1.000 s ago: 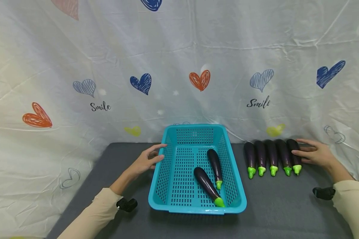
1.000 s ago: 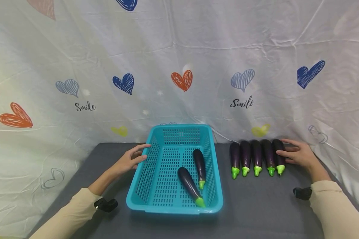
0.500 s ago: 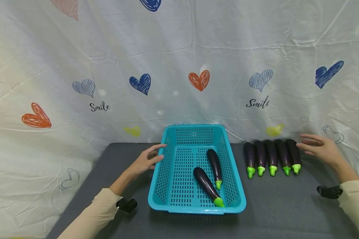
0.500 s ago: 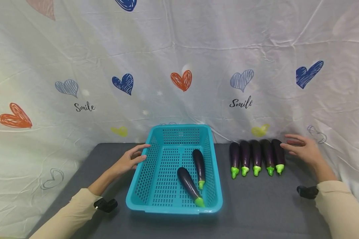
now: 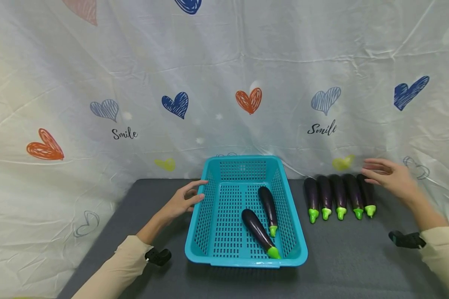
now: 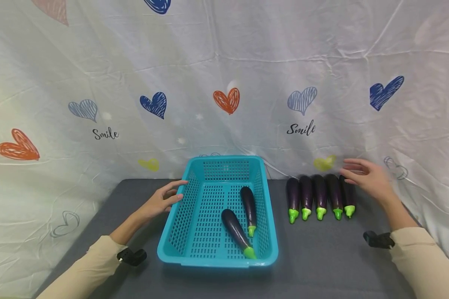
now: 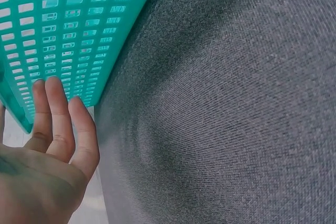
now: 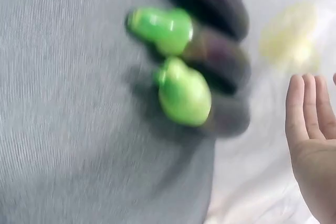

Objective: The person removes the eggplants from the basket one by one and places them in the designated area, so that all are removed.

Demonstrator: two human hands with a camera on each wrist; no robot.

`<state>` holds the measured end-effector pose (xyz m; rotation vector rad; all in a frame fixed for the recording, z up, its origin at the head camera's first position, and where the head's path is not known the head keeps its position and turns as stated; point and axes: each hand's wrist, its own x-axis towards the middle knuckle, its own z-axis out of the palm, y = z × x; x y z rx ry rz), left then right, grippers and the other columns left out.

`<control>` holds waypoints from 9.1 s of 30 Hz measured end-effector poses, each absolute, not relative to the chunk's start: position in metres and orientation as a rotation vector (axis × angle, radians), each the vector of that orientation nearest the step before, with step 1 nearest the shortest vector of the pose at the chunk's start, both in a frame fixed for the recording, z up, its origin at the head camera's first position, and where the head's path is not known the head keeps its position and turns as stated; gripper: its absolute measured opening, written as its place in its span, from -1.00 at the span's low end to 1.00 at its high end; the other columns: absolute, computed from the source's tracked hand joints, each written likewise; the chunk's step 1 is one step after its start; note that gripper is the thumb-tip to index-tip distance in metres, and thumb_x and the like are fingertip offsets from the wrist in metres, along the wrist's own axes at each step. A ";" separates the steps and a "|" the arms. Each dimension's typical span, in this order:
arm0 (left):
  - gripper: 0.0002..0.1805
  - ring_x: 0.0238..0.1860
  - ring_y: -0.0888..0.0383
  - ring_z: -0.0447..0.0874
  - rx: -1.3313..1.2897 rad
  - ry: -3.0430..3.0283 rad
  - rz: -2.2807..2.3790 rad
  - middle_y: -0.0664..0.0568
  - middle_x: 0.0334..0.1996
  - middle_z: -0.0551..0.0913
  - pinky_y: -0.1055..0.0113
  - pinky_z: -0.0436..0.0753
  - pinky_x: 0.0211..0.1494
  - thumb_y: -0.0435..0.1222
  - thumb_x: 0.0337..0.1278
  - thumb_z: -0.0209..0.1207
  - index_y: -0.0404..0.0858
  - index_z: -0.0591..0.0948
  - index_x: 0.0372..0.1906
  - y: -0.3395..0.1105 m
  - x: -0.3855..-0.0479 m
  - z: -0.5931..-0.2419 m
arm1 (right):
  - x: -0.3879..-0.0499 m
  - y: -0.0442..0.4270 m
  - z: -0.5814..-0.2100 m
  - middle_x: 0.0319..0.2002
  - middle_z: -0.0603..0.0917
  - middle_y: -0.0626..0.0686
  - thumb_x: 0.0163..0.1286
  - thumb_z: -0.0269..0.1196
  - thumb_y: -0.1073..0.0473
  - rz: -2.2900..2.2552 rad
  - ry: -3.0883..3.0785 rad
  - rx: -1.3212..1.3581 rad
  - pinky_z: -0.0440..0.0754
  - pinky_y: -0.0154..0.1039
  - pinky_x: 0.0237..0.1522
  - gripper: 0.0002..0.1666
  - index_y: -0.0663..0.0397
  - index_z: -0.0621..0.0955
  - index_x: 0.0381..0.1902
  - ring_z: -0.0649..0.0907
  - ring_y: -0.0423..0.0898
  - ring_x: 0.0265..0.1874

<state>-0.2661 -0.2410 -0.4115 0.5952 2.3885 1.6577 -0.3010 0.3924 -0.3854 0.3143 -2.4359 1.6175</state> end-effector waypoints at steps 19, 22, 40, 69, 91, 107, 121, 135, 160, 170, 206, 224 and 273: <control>-0.41 0.24 -0.15 0.47 0.588 2.412 1.662 -0.23 0.36 0.39 -0.08 0.65 0.04 -0.19 0.51 0.17 -0.04 0.35 0.55 -0.241 -0.267 -0.411 | -0.296 0.306 -0.354 0.08 0.65 0.07 0.49 0.32 0.15 1.613 -2.478 0.479 0.72 -0.08 -0.13 -0.39 0.36 0.44 0.35 0.71 -0.18 -0.07; -0.41 0.25 -0.16 0.46 0.601 2.412 1.660 -0.23 0.36 0.39 -0.08 0.65 0.04 -0.19 0.52 0.16 -0.04 0.34 0.55 -0.241 -0.266 -0.411 | -0.299 0.300 -0.351 0.10 0.62 0.17 0.49 0.32 0.14 1.598 -2.480 0.514 0.72 -0.11 -0.14 -0.41 0.35 0.45 0.34 0.71 -0.19 -0.08; -0.41 0.16 -0.12 0.50 0.626 2.409 1.652 -0.27 0.31 0.42 -0.01 0.66 -0.02 -0.20 0.53 0.14 -0.06 0.33 0.55 -0.241 -0.267 -0.410 | -0.318 0.232 -0.326 0.19 0.50 0.44 0.49 0.32 0.18 1.677 -2.444 0.763 0.71 -0.12 -0.11 -0.39 0.42 0.43 0.34 0.69 -0.09 -0.02; -0.42 0.10 -0.11 0.53 0.616 2.413 1.651 -0.23 0.26 0.46 -0.07 0.65 -0.01 -0.19 0.54 0.14 -0.02 0.34 0.55 -0.238 -0.269 -0.412 | -0.343 0.116 -0.325 0.22 0.48 0.42 0.49 0.28 0.32 2.089 -2.262 0.853 0.63 0.11 0.04 -0.42 0.48 0.40 0.35 0.51 0.38 0.18; -0.42 0.13 -0.13 0.54 0.572 2.458 1.636 -0.22 0.21 0.50 -0.09 0.64 0.04 -0.14 0.53 0.15 0.01 0.35 0.54 -0.241 -0.268 -0.413 | -0.346 0.069 -0.364 0.12 0.58 0.30 0.48 0.32 0.25 2.263 -2.350 0.684 0.58 0.08 0.13 -0.40 0.43 0.43 0.35 0.47 0.39 0.25; -0.41 0.17 -0.16 0.54 0.552 2.438 1.653 -0.25 0.24 0.47 -0.11 0.63 0.07 -0.15 0.53 0.15 -0.01 0.33 0.55 -0.244 -0.267 -0.415 | -0.340 0.051 -0.383 0.13 0.59 0.28 0.46 0.35 0.20 2.032 -2.459 0.656 0.53 0.15 0.18 -0.45 0.40 0.52 0.28 0.58 0.21 0.14; -0.42 0.14 -0.13 0.55 0.540 2.455 1.644 -0.21 0.21 0.50 -0.08 0.64 0.05 -0.13 0.52 0.16 0.03 0.35 0.54 -0.243 -0.267 -0.414 | -0.339 0.052 -0.394 0.20 0.57 0.30 0.39 0.42 0.16 1.834 -2.506 0.592 0.51 0.14 0.15 -0.44 0.35 0.57 0.24 0.53 0.17 0.21; -0.42 0.15 -0.14 0.54 0.572 2.422 1.659 -0.22 0.22 0.50 -0.12 0.64 0.05 -0.16 0.52 0.16 0.02 0.35 0.54 -0.240 -0.267 -0.413 | -0.347 0.066 -0.406 0.15 0.61 0.24 0.30 0.49 0.17 1.692 -2.585 0.512 0.53 0.09 0.15 -0.43 0.34 0.61 0.19 0.55 0.17 0.17; -0.42 0.15 -0.14 0.54 0.573 2.399 1.676 -0.22 0.21 0.50 -0.19 0.59 0.08 -0.16 0.52 0.16 0.03 0.34 0.54 -0.240 -0.267 -0.413 | -0.336 0.055 -0.419 -0.04 0.70 0.17 0.20 0.57 0.04 1.668 -2.535 0.094 0.60 0.04 -0.02 -0.50 0.25 0.72 -0.03 0.63 0.10 -0.02; -0.41 0.10 -0.12 0.56 0.593 2.394 1.688 -0.22 0.20 0.51 -0.14 0.63 0.04 -0.17 0.52 0.16 -0.02 0.34 0.55 -0.240 -0.268 -0.414 | -0.338 0.050 -0.424 -0.03 0.68 0.21 0.27 0.51 0.19 1.866 -2.390 0.229 0.60 0.06 0.01 -0.59 0.35 0.70 -0.03 0.63 0.13 0.01; -0.43 0.02 -0.10 0.57 0.579 2.424 1.662 -0.21 0.20 0.52 -0.03 0.66 -0.02 -0.15 0.54 0.14 0.02 0.34 0.54 -0.239 -0.269 -0.414 | -0.335 0.064 -0.409 0.26 0.53 0.32 0.28 0.51 0.08 1.817 -2.749 0.376 0.55 0.13 0.09 -0.29 0.21 0.56 0.32 0.52 0.21 0.21; -0.43 0.10 -0.13 0.55 0.596 2.405 1.672 -0.24 0.27 0.47 -0.06 0.66 0.00 -0.16 0.54 0.14 0.01 0.34 0.54 -0.240 -0.267 -0.414 | -0.332 0.058 -0.414 0.03 0.70 0.18 0.23 0.54 0.20 1.721 -2.863 0.426 0.56 0.08 0.13 -0.56 0.26 0.73 0.03 0.63 0.14 0.09; -0.43 0.25 -0.17 0.47 0.577 2.399 1.679 -0.19 0.43 0.31 -0.10 0.64 0.03 -0.15 0.55 0.12 0.04 0.32 0.54 -0.239 -0.265 -0.414 | -0.345 0.062 -0.398 0.30 0.47 0.29 0.35 0.45 0.23 1.803 -2.993 0.541 0.70 0.12 -0.16 -0.28 0.01 0.50 0.44 0.56 0.29 0.15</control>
